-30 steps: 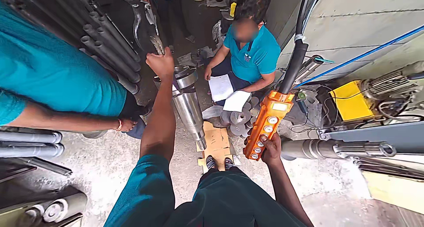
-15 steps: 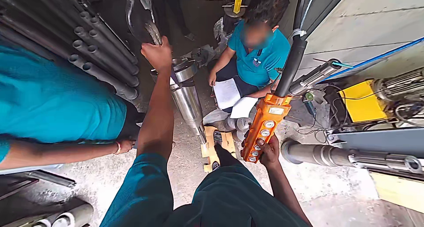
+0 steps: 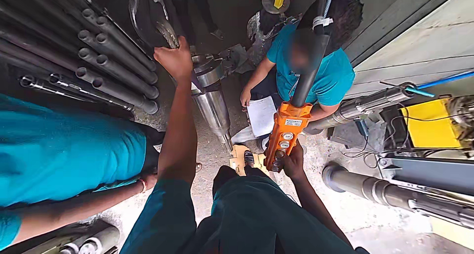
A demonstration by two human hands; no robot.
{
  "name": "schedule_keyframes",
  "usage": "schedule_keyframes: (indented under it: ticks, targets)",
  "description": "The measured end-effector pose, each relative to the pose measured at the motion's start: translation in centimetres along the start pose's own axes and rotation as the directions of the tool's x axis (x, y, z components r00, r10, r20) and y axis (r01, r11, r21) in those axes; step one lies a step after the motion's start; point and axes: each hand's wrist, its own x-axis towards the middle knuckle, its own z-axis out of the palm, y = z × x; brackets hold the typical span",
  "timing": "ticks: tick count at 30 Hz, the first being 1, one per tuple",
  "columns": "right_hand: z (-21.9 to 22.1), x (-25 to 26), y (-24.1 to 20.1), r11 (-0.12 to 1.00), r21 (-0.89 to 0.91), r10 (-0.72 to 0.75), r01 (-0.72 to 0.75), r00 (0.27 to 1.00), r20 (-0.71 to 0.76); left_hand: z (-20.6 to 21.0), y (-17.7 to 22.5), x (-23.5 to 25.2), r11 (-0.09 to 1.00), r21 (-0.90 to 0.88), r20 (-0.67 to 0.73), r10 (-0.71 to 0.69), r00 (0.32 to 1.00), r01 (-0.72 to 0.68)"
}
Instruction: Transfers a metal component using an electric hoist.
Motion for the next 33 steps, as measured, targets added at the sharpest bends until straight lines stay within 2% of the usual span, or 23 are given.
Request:
schedule_keyframes:
  ticks: [6, 9, 16, 20, 23, 28, 33]
  targets:
    - [1.4, 3.9, 1.0, 0.998, -0.060, -0.007, 0.003, 0.997, -0.074, 4.5, -0.3, 3.8, 0.999, 0.030, -0.011, 0.025, 1.000, -0.025]
    - [2.1, 5.2, 1.4, 0.997, -0.071, -0.028, 0.020, 0.993, -0.112, 6.6, -0.1, 5.4, 0.993, 0.116, 0.017, -0.034, 0.999, 0.031]
    - [5.5, 9.2, 3.2, 0.996, -0.078, -0.062, 0.047, 0.979, -0.195, 11.7, -0.4, 9.0, 0.996, 0.079, 0.031, 0.043, 0.999, -0.046]
    - [8.0, 12.7, 4.4, 0.998, -0.050, -0.042, 0.031, 0.968, -0.249, 14.3, -0.6, 10.7, 0.992, 0.120, 0.062, 0.036, 0.997, -0.044]
    - [9.9, 15.2, 5.4, 0.999, -0.022, -0.051, 0.047, 0.958, -0.281, 16.0, -1.0, 12.3, 0.986, 0.128, 0.052, 0.104, 0.993, -0.110]
    - [12.0, 17.5, 5.9, 0.997, -0.030, -0.073, 0.067, 0.946, -0.316, 18.8, -0.8, 14.3, 0.988, 0.113, 0.129, 0.088, 0.988, -0.102]
    - [13.4, 18.9, 6.3, 0.994, -0.089, -0.088, 0.061, 0.936, -0.340, 21.6, -1.9, 16.4, 0.980, 0.101, 0.208, 0.145, 0.967, -0.169]
